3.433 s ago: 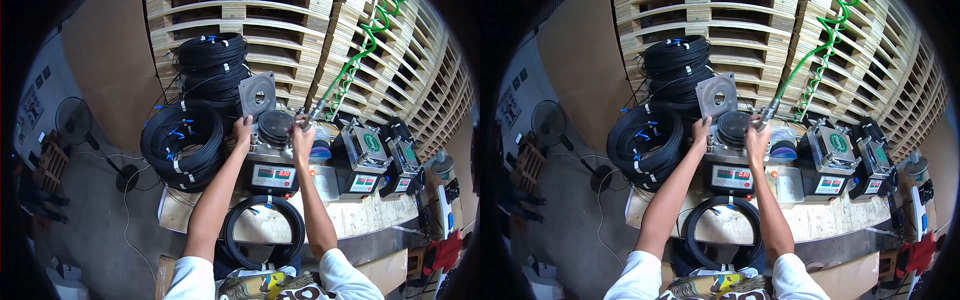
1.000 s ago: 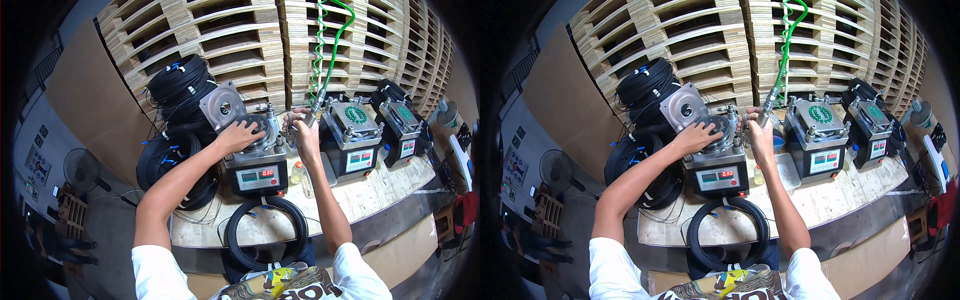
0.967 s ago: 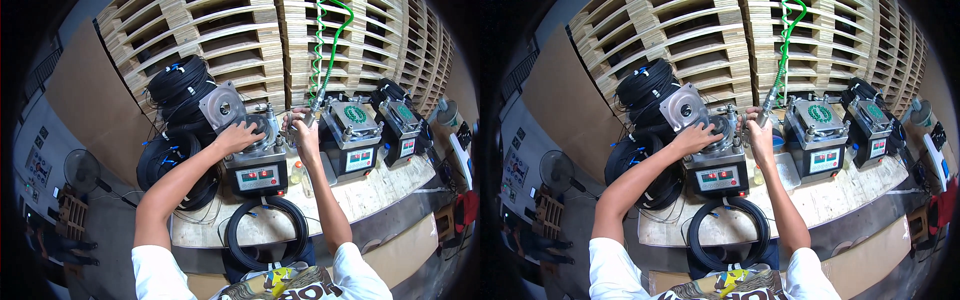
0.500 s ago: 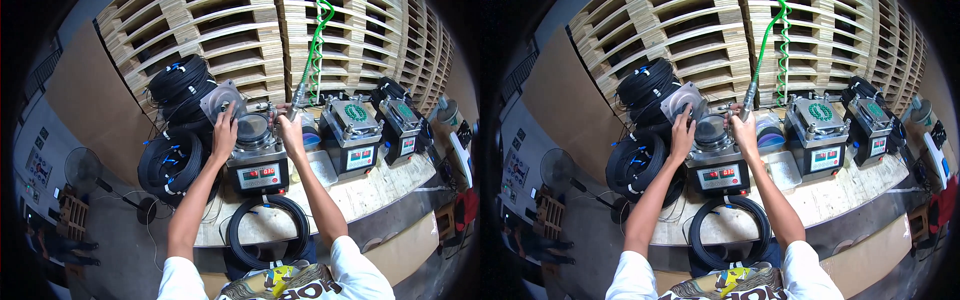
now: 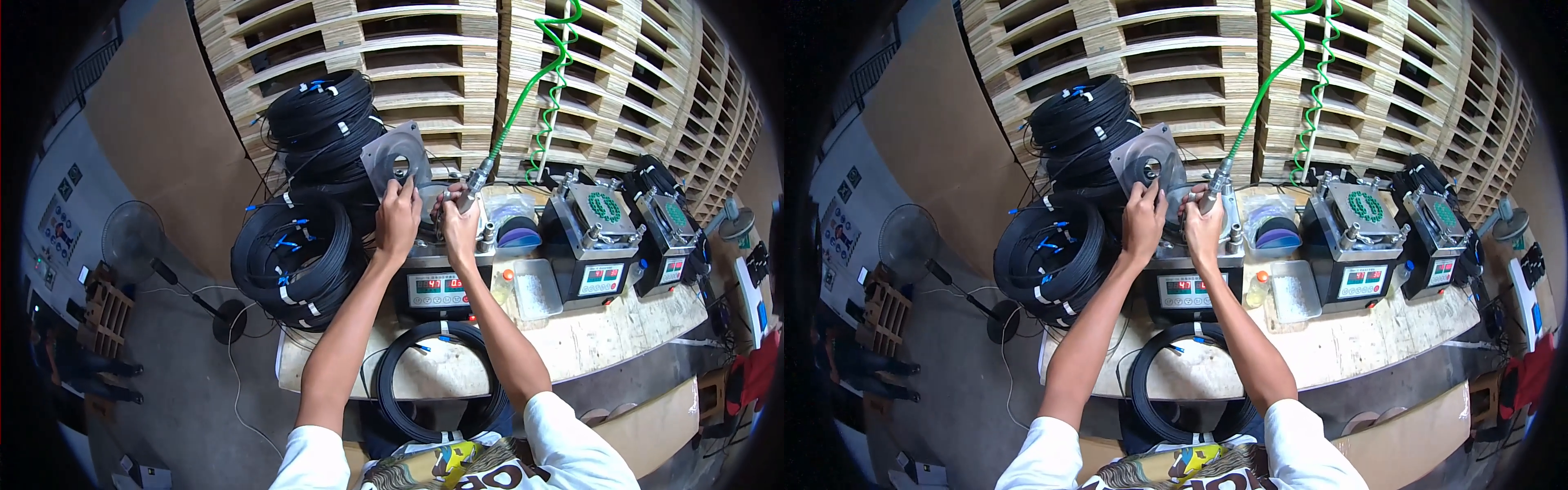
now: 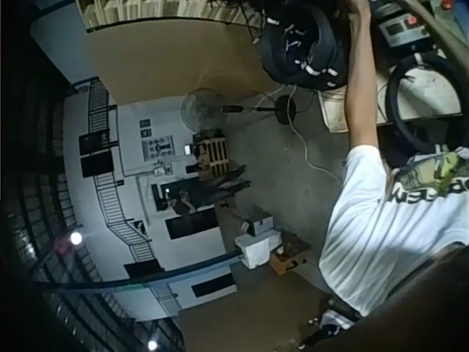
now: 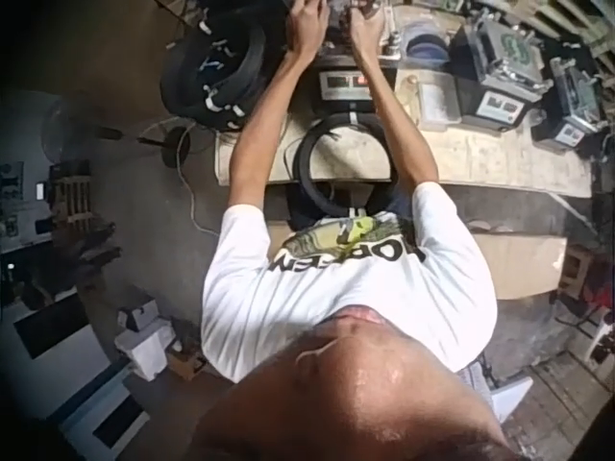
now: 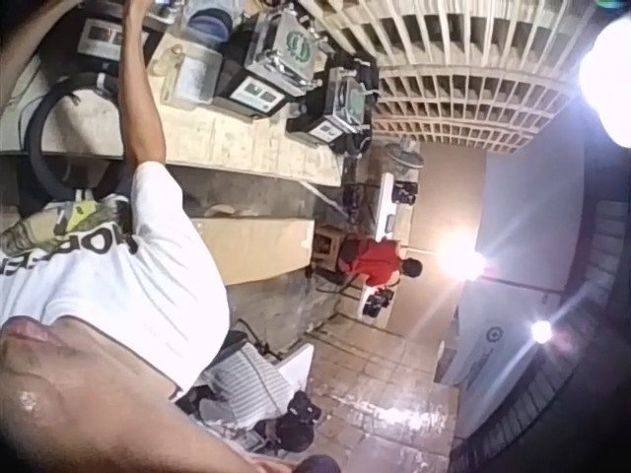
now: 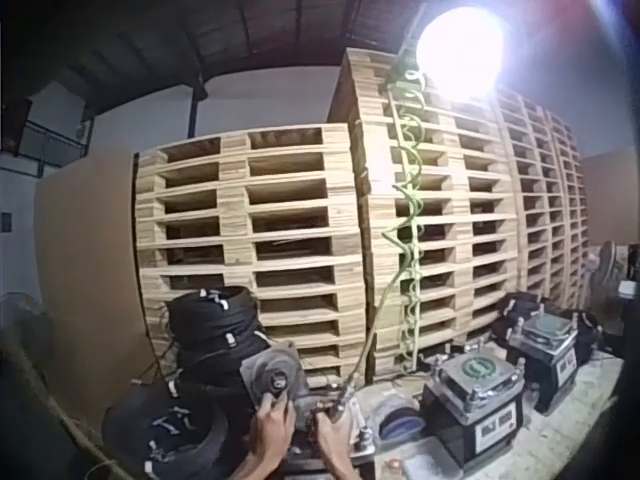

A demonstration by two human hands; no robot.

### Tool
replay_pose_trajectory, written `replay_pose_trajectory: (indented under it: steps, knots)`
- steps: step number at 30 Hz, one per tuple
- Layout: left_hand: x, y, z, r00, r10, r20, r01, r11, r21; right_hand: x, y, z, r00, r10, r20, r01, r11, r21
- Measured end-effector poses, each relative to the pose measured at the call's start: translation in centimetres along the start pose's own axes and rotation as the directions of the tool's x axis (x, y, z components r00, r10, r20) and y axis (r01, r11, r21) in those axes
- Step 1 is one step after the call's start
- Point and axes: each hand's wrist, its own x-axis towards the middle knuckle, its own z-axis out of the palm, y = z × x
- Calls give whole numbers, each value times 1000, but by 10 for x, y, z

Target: Polishing the ends of fiber optic cables using a specialized polishing machine.

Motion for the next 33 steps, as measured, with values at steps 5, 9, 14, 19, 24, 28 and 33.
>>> replay_pose_trajectory:
  steps: [5, 9, 14, 19, 24, 28, 33]
  knots:
    - [0, -4, -3, 1000, 0, -21, 0, 1000, -13, 18, -12, 0, 991, -95, -94, 94, 995, -20]
    - [2, 2, 1, 1000, -15, -26, 14, 999, -45, 40, -23, -24, 984, -112, -138, 112, 994, -6]
    - [0, -5, -3, 998, -24, -56, 20, 997, -68, 23, -48, -35, 994, 104, 17, -103, 993, -55]
    - [6, -11, 4, 986, -99, -131, 73, 979, -190, 32, -65, -47, 999, -28, -47, 23, 995, -95]
    - [7, -16, 6, 971, -210, -111, 180, 956, -233, 15, -64, -24, 991, 77, 108, -84, 994, 67]
    - [7, -16, 7, 958, -285, -37, 264, 922, -283, 13, -64, 0, 989, 61, 134, -81, 985, 151]
    - [8, -20, 15, 962, -266, -63, 228, 908, -351, 43, -75, 11, 994, -107, 27, 99, 975, 198]
